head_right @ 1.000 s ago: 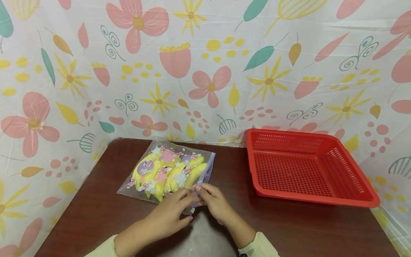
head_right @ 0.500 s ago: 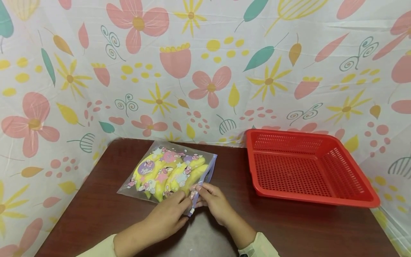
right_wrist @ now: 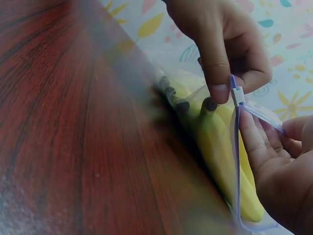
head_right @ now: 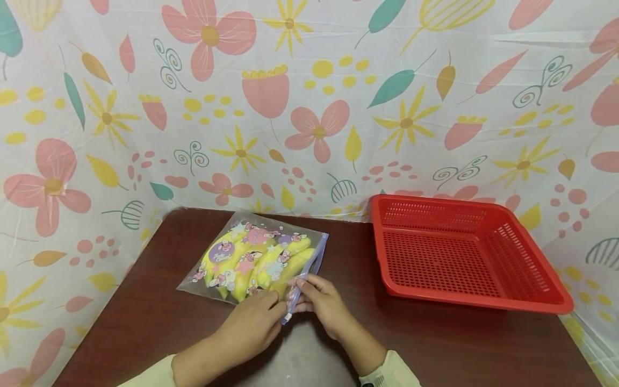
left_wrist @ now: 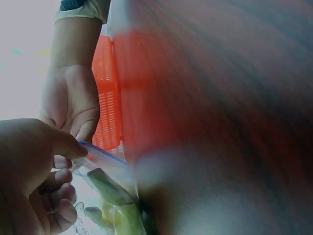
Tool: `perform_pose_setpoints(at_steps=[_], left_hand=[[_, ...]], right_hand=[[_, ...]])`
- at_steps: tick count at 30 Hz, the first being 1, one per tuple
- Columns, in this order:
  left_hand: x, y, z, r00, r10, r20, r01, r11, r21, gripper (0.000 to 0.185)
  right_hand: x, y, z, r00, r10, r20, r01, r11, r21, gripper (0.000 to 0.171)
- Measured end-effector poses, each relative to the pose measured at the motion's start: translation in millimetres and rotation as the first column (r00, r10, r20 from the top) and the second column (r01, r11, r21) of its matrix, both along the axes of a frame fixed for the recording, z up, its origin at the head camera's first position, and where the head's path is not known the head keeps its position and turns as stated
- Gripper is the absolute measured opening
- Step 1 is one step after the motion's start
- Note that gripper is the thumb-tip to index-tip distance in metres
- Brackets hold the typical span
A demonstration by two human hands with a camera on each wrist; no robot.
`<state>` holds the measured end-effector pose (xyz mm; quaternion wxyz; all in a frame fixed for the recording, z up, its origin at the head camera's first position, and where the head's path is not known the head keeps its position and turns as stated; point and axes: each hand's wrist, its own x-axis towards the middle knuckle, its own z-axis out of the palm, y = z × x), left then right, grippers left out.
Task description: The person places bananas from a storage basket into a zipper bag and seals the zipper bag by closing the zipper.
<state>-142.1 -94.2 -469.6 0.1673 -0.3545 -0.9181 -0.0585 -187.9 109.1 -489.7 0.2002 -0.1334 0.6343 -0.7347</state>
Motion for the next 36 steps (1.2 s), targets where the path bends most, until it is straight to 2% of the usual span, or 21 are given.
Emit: perform_pose_setpoints(at_steps=[6,12,18,27,32,36], left_hand=[[-0.3,-1,-1.5,1.000,-0.008,-0.018,0.008,1.000,0.008,0.025],[-1.1,-3,-0.7,1.000,-0.004,0.011,0.004,1.000,0.027,0.026],[-3.0,-7,4.2,1.000,0.000,0.007,0.000,0.996,0.091,0.014],[-6.8,-19,13.7,1.000,0.009,-0.010,-0.007,0.987,0.163,0.017],[-7.2,-25,18.8,1.000,0.011,0.007,-0.013,0.977,0.215,0.019],[-6.5,-30,22.9,1.000,0.011,-0.009,-0.009,0.968,0.250,0.021]], right_hand=[[-1.7,1,-1.1,1.000,-0.003,0.000,0.003,1.000,0.000,0.048],[-3.2,2,-1.0,0.999,-0.006,-0.033,0.005,1.000,-0.014,0.048],[-4.2,3,0.0,0.997,-0.052,-0.057,0.049,0.998,-0.038,0.037],[-12.2,9,-3.1,0.978,-0.100,-0.183,0.112,0.992,0.055,0.032],[-16.3,14,-4.4,0.958,-0.209,-0.195,0.238,0.962,0.137,0.026],[-20.1,17,-5.5,0.930,-0.326,-0.171,0.360,0.905,0.228,0.021]])
